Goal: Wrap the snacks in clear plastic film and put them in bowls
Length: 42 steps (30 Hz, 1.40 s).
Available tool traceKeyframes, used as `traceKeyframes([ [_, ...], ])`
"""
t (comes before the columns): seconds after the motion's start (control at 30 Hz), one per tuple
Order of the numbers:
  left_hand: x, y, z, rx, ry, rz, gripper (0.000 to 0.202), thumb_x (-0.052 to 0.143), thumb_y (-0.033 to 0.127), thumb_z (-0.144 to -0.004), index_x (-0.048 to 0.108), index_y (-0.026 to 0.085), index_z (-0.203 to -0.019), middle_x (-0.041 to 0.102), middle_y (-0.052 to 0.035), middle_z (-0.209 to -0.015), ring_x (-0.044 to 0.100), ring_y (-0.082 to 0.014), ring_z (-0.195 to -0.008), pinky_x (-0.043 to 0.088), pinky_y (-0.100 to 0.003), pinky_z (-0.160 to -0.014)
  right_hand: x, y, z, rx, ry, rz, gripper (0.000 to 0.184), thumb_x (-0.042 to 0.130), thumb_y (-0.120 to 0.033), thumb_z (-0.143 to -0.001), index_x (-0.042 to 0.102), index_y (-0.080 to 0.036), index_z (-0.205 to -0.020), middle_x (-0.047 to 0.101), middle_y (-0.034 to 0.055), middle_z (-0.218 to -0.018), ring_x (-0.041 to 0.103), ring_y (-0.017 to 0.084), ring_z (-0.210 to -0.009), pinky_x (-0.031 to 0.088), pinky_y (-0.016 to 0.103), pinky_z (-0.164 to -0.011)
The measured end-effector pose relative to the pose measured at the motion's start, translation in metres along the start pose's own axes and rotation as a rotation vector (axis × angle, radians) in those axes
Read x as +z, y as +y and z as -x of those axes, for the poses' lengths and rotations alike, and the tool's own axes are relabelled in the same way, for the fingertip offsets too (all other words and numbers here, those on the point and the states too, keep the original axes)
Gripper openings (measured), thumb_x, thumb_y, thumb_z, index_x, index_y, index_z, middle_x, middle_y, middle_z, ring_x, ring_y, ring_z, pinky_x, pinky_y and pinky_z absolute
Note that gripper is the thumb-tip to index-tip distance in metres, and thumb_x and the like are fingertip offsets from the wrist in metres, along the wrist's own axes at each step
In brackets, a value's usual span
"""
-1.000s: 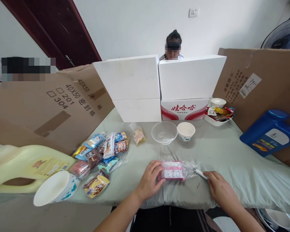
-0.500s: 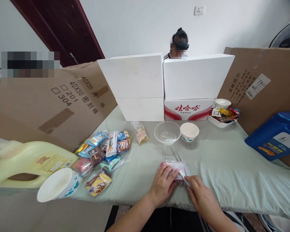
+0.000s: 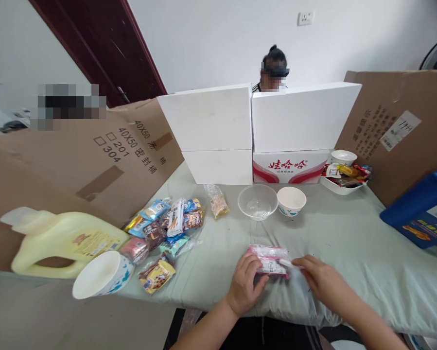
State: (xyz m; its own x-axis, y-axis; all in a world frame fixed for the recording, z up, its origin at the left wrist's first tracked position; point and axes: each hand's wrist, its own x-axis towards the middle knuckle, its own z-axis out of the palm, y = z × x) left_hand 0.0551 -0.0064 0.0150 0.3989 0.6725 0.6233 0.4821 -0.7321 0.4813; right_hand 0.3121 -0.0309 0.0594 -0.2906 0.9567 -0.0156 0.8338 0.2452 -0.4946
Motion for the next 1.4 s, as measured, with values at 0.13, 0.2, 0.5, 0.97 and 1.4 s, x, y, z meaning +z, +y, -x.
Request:
traceKeyframes([
  [0.13,0.007,-0.009,0.003,-0.284,0.14,0.027,0.039,0.06,0.027,-0.086,0.05,0.019,-0.123,0.054,-0.0139,-0.119,0.056,-0.0264,-0.11,0.051,-0.044,-0.089,-0.011,0.076,0.038,0.214,0.158,0.168,0.038,0.032,-0.029,-0.089,0.067,-0.026,-0.105,0.07,0.0064,-0.102,0.068,0.023,-0.085,0.053,0.037,-0.074],
  [0.2,0.007,-0.022,0.004,-0.461,0.226,0.094,0.038,0.057,0.026,-0.087,0.05,0.02,-0.123,0.056,-0.0126,-0.117,0.059,-0.0234,-0.104,0.052,-0.038,-0.084,-0.012,0.093,0.052,0.257,0.314,0.27,0.038,0.035,-0.036,-0.087,0.069,-0.023,-0.097,0.071,0.0096,-0.097,0.067,0.028,-0.086,0.052,0.045,-0.075],
  [0.5,-0.057,-0.043,-0.004,-0.444,0.474,0.044,0.012,0.055,0.029,-0.087,0.057,0.02,-0.095,0.057,-0.0019,-0.084,0.057,-0.0145,-0.074,0.049,-0.026,-0.07,-0.003,-0.01,0.009,-0.188,0.19,-0.12,0.029,0.037,-0.026,-0.096,0.064,-0.023,-0.105,0.068,0.0079,-0.105,0.063,0.019,-0.101,0.051,0.036,-0.088],
  [0.97,-0.092,-0.001,-0.014,-0.023,-0.602,-0.166,0.018,0.057,0.016,-0.084,0.07,0.028,-0.082,0.064,-0.0006,-0.078,0.06,-0.0209,-0.092,0.038,-0.047,-0.102,-0.025,-0.029,0.024,-0.149,-0.221,-0.154,0.019,0.055,-0.031,-0.086,0.073,-0.032,-0.092,0.073,-0.0016,-0.084,0.067,0.016,-0.078,0.048,0.024,-0.068],
  [1.4,-0.007,-0.002,-0.063,-0.028,-0.549,-0.167,0.071,0.077,0.034,-0.068,0.048,0.021,-0.132,0.059,-0.0125,-0.124,0.056,-0.0317,-0.111,0.043,-0.051,-0.097,0.06,0.013,-0.038,-0.107,0.342,0.211,0.048,0.037,-0.008,-0.087,0.054,-0.014,-0.131,0.056,0.0131,-0.135,0.047,0.026,-0.127,0.04,0.048,-0.104],
])
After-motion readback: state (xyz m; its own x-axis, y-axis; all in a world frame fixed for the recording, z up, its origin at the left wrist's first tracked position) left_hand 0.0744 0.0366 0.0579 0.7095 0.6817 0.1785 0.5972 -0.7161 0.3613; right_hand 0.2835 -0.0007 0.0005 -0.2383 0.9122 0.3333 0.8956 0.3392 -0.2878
